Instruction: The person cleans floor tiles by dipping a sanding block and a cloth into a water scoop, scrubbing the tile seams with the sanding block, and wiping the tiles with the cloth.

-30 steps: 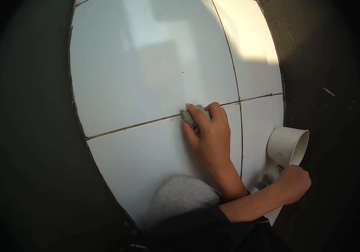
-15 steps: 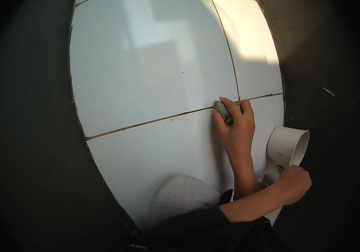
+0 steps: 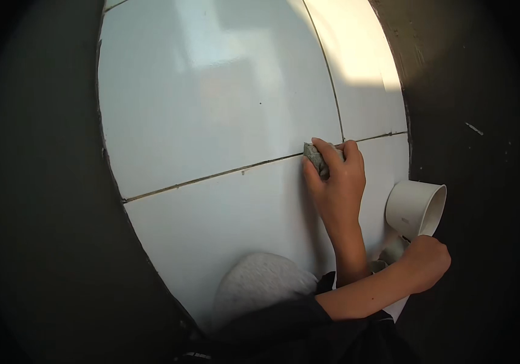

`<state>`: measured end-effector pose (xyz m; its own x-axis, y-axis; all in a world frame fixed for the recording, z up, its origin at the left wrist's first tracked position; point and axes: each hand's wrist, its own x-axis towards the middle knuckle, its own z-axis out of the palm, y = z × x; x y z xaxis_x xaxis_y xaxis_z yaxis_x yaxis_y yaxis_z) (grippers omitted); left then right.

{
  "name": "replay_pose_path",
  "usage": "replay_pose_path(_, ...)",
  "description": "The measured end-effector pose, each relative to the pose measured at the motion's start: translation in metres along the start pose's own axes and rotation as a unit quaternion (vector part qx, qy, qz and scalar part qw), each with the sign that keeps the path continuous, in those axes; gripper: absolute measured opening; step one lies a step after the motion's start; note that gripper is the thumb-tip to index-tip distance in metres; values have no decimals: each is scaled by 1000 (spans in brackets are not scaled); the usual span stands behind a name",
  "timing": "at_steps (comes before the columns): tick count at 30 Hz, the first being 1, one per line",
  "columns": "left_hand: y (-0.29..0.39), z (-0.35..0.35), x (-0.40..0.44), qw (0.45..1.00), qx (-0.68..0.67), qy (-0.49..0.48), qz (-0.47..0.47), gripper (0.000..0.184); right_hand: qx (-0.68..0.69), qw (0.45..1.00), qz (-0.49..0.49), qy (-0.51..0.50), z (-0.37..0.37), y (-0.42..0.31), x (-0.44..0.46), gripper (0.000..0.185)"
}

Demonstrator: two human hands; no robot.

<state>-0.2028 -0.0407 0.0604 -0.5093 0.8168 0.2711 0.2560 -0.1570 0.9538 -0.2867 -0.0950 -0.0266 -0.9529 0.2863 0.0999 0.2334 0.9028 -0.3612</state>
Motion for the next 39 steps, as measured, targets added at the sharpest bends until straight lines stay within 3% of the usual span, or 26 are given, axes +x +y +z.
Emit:
replay_pose_path(4,-2,-1,-1,1000,-4,0,-2,2,100,990,-84,-57,22,-57,-17,34)
replay_pose_path(6,-7,1,-3,999,-20,26,30,13,112,988,-79,-75,18,-53,-15,35)
replay_pose_path(9,0,-4,-2,1000,-5,8,-11,2,24,999,-23,-19,0,-7,-2,32)
replay_pose_path(14,-3,-2,-2,1000,-11,9,13,8,-7,999,39,19,-6,22,5,31)
replay_pose_path(16,-6,-3,-1,999,-13,6,33,16,23,999,-28,14,6,-5,-3,31)
replay_pose_path(20,-6,-2,-3,999,-12,0,32,16,64,996,-53,-38,7,-21,-7,32)
replay_pose_path(22,-5,-6,-3,1000,-8,5,30,16,15,999,-39,0,-2,6,1,32)
replay_pose_path(24,-3,-10,-2,999,2,-15,28,16,19,997,69,12,-10,37,8,32)
replay_pose_path(26,-4,-8,-1,999,-3,-15,28,17,38,996,76,11,-11,38,11,31)
replay_pose_path(28,-3,-7,0,999,-8,-16,30,17,1,1000,-1,30,-1,20,4,31)
replay_pose_path(30,-1,-6,-1,1000,-5,8,-2,2,42,998,-43,-24,6,-10,-6,34)
replay_pose_path(33,-2,-4,-2,1000,-2,14,0,2,54,997,-48,-36,5,-12,-7,34)
replay_pose_path(36,-3,-8,-1,1000,-3,-16,22,18,2,999,39,14,-7,28,5,31)
replay_pose_path(39,2,-9,-1,1000,-4,7,-2,3,0,998,54,19,-7,33,7,31)
